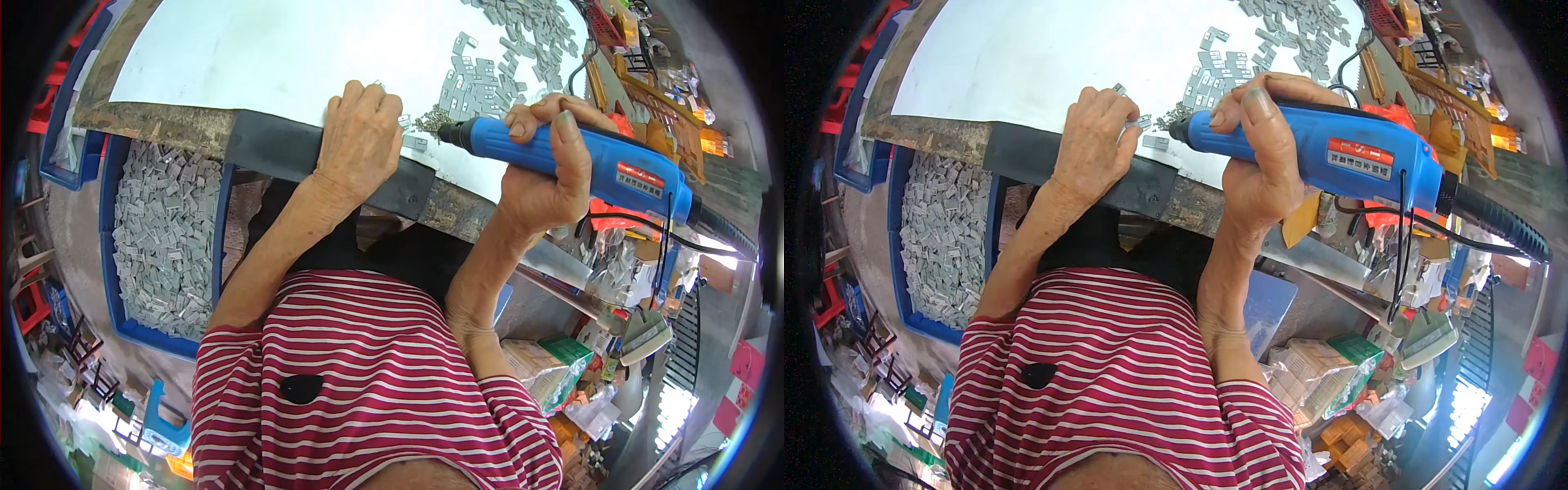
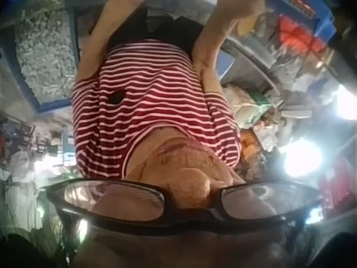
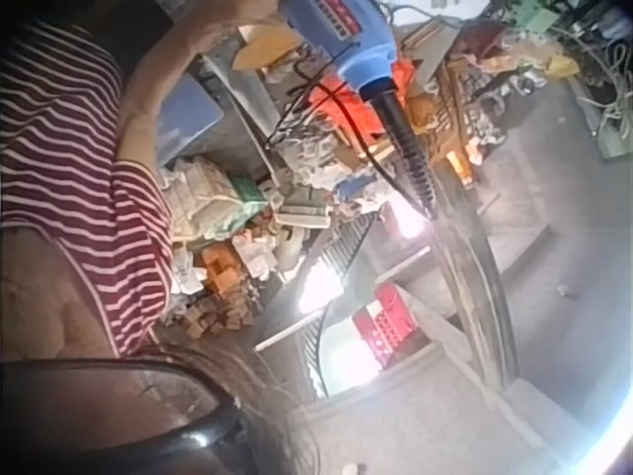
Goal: Assembling small metal components using a motorized screwdriver on a workbench.
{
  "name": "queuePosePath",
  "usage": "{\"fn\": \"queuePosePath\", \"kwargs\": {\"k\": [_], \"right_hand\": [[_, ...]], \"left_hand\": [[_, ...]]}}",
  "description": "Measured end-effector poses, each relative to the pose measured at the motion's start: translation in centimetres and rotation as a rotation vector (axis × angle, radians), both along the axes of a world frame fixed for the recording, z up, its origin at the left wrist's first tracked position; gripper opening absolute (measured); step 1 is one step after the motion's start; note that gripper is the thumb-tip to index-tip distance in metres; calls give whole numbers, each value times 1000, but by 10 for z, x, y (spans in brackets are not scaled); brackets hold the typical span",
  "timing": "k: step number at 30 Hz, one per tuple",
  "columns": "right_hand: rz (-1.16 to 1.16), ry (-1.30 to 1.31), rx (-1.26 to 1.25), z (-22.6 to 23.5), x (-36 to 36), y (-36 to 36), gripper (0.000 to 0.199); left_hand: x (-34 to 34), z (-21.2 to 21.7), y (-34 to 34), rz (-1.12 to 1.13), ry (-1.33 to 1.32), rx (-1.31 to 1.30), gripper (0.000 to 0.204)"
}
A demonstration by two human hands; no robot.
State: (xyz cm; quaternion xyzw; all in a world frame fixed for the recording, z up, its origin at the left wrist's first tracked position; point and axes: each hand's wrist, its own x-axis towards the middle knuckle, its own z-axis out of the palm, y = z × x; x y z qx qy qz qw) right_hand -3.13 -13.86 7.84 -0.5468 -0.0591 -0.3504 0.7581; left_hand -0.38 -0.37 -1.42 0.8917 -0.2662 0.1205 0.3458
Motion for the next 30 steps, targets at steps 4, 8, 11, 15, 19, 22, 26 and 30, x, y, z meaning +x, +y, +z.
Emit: {"fn": "queuePosePath", "kwargs": {"k": [4, 8, 11, 15, 19, 22, 26, 30], "right_hand": [[-13, 7, -49, 2, 8, 8, 21], [7, 28, -68, 0, 15, 13, 19], [38, 64, -205, -1, 17, 16, 19], [74, 66, -218, -1, 21, 21, 18], [85, 42, -219, -2, 25, 23, 17], [104, 27, -159, -2, 27, 24, 18], [108, 18, -156, -3, 29, 25, 18], [104, 15, -177, -4, 29, 25, 18]], "left_hand": [[1, -1, 0, -14, 0, -51, 15], [0, -1, -1, -16, 14, -109, 13], [0, 0, -1, -21, 25, -121, 9], [1, -4, -1, -19, 5, -154, 4], [2, -6, -2, -22, -1, -133, 3], [2, -4, -2, -19, 7, -122, 4], [2, -4, -1, -19, 16, -115, 5], [2, -4, -1, -23, 30, -114, 6]]}}
